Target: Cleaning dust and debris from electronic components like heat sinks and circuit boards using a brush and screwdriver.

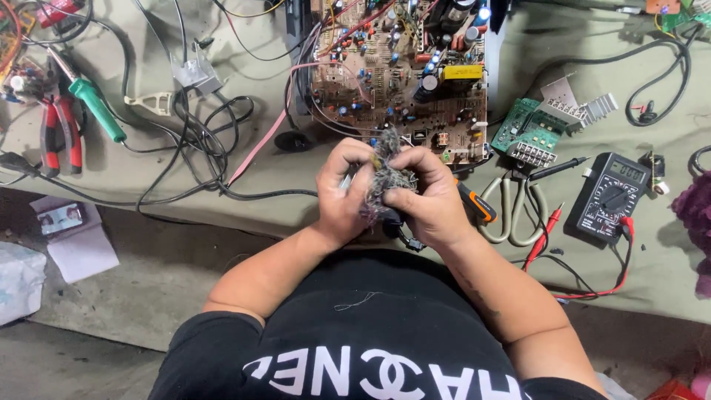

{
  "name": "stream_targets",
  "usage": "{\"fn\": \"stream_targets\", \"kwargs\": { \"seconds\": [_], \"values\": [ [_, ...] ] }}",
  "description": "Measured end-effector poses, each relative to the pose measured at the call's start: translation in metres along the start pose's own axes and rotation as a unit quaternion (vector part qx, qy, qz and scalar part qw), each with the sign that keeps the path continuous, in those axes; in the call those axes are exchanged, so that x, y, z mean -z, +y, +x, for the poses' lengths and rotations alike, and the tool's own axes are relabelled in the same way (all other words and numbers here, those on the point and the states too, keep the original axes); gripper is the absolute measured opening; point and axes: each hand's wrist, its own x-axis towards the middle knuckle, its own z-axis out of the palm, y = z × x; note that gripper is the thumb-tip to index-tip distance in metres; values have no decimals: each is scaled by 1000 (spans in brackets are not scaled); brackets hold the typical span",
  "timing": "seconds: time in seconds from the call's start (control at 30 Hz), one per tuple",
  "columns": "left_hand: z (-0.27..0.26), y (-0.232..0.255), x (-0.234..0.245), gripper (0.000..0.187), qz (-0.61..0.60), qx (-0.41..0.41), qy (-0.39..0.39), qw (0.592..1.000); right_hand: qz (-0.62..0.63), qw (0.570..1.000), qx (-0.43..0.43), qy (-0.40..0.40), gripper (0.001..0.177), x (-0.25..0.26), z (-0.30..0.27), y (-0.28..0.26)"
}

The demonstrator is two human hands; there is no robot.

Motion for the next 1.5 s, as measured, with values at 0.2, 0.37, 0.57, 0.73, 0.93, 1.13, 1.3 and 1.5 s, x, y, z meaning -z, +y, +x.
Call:
{"fn": "stream_targets", "kwargs": {
  "seconds": [0.2,0.37,0.57,0.73,0.93,1.13,1.3,1.5],
  "values": [
    [-8,-18,-5,29,-11,43,-27,999,1,998,15,56,16,-6,5,-8],
    [-3,-16,-5,71,-80,134,-64,986,-48,992,87,84,18,20,11,-8],
    [-4,-9,-9,96,-112,147,-77,980,-158,977,138,30,16,44,8,-4],
    [1,-6,-2,102,-120,164,-78,976,-89,991,95,1,20,36,10,-17],
    [15,12,3,87,91,-49,-116,988,61,982,37,177,22,16,27,-65],
    [8,-3,1,84,182,-159,-201,949,-98,990,89,45,18,30,11,-3],
    [12,-5,6,73,207,-174,-229,935,-100,986,22,131,11,47,15,5],
    [16,-8,32,80,248,-161,-156,942,-207,944,65,250,10,94,15,-15]
  ]
}}
